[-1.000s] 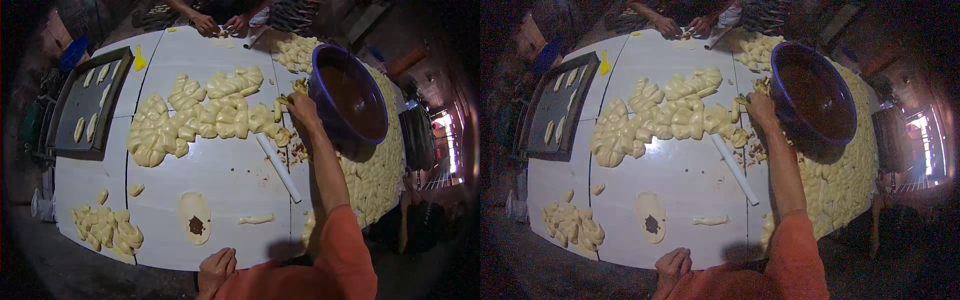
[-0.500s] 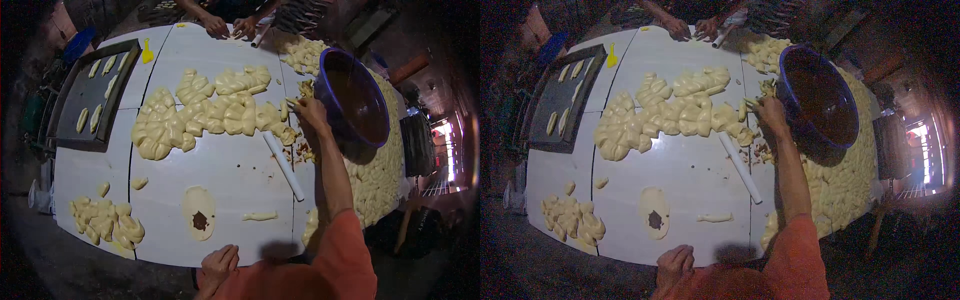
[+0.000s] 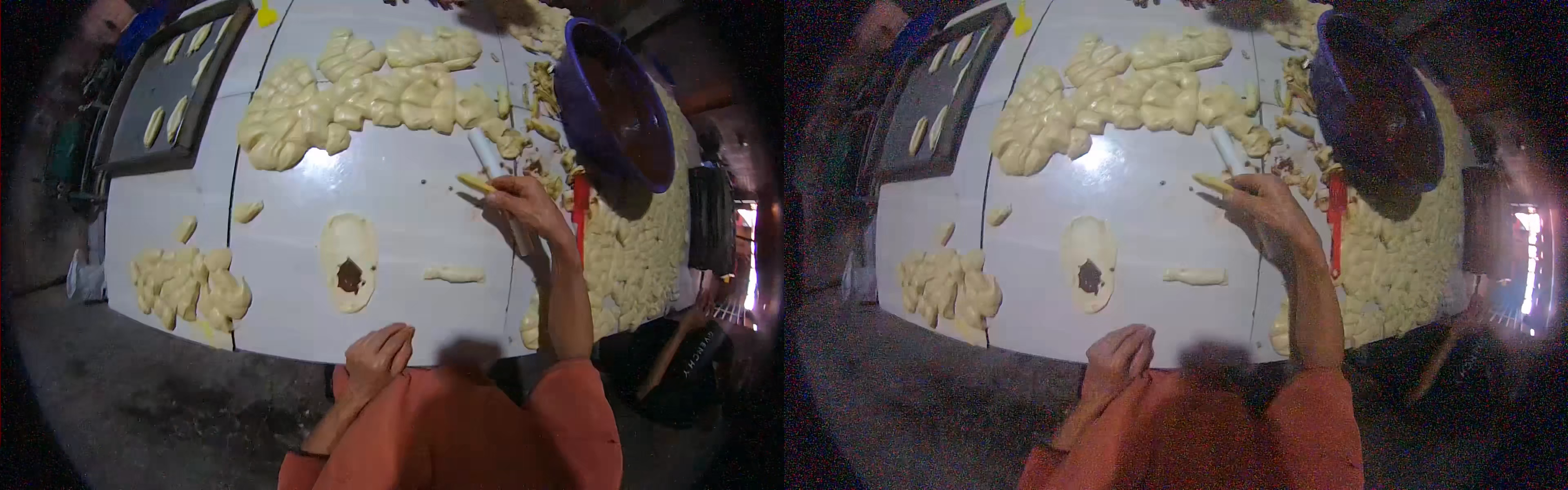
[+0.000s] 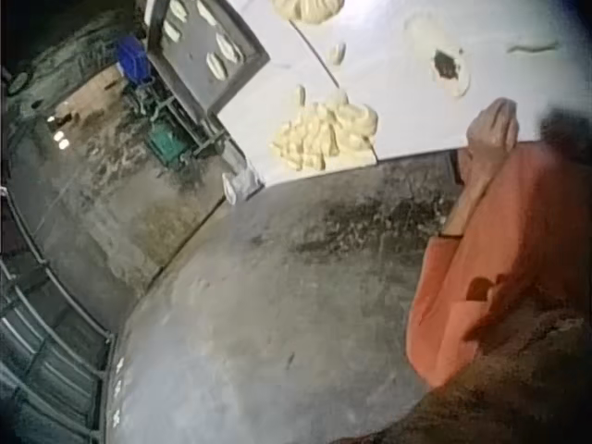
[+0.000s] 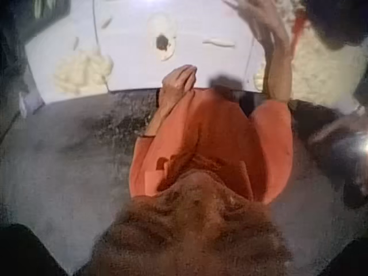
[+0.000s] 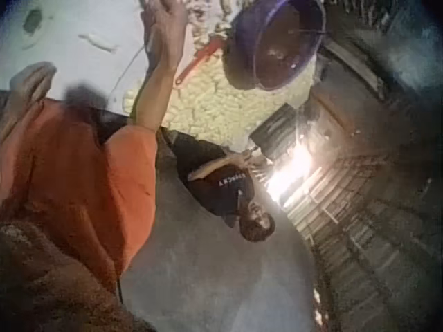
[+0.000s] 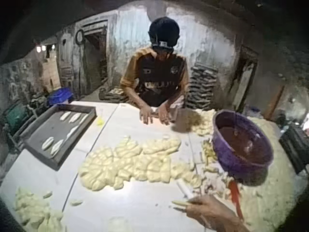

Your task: The person flattens pieces of dough using a rolling pin, applies a chocolate filling with a spatula, rolls the dough into cylinders, and places them onto a metal baking tray.

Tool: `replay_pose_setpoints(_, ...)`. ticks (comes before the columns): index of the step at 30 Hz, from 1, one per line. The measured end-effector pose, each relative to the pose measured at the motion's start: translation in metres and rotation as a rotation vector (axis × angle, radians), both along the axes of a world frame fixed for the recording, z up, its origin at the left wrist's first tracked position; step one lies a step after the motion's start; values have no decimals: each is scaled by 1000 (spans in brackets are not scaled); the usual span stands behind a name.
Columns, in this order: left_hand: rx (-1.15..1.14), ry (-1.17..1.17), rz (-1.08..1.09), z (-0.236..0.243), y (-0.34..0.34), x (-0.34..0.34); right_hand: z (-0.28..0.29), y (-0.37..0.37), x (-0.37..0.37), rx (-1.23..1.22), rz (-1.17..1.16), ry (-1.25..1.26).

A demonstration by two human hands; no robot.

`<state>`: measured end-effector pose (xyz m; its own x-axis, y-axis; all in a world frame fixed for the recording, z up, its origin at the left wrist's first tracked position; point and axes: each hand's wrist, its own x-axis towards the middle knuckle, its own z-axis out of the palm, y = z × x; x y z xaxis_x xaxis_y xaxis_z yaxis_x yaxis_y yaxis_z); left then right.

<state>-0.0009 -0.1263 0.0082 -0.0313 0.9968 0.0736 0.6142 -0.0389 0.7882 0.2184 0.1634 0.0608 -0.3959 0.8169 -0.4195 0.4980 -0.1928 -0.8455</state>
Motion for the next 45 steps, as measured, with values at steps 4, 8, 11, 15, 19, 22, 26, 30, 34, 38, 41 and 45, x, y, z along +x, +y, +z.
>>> replay_pose_setpoints(4, 58, -112, 94, 1, 9, -10, 3, -52, -37, -52, 135, -15)
replay_pose_setpoints(8, 251, 89, 196, 20, 41, -36, 9, -88, -71, -85, 271, 15)
replay_pose_setpoints(11, 208, 109, 158, 29, 60, -62, 10, -105, -93, -164, 322, 61)
replay_pose_setpoints(15, 115, 99, 1, 31, 62, -88, 0, -112, -112, 64, 467, 177)
replay_pose_setpoints(19, 9, 75, 8, 35, 57, -94, -5, -124, -122, -26, 385, 155)
replay_pose_setpoints(22, 23, 163, 10, 31, 56, -92, 7, -128, -127, 137, 458, -52)
replay_pose_setpoints(26, 136, 173, -3, 21, 62, -91, -9, -134, -126, 289, 444, -131)
replay_pose_setpoints(30, 68, 195, 11, 18, 63, -85, -6, -133, -97, 406, 379, -186)
replay_pose_setpoints(34, 102, 207, -59, 22, 67, -89, -3, -123, -85, 309, 274, -203)
replay_pose_setpoints(38, 183, 146, -123, 24, 76, -86, 3, -127, -101, 135, 298, -128)
replay_pose_setpoints(41, 153, 94, -154, 22, 73, -92, -3, -131, -111, -23, 273, -33)
replay_pose_setpoints(45, 196, 168, -141, 20, 71, -102, -13, -134, -118, 128, 305, -2)
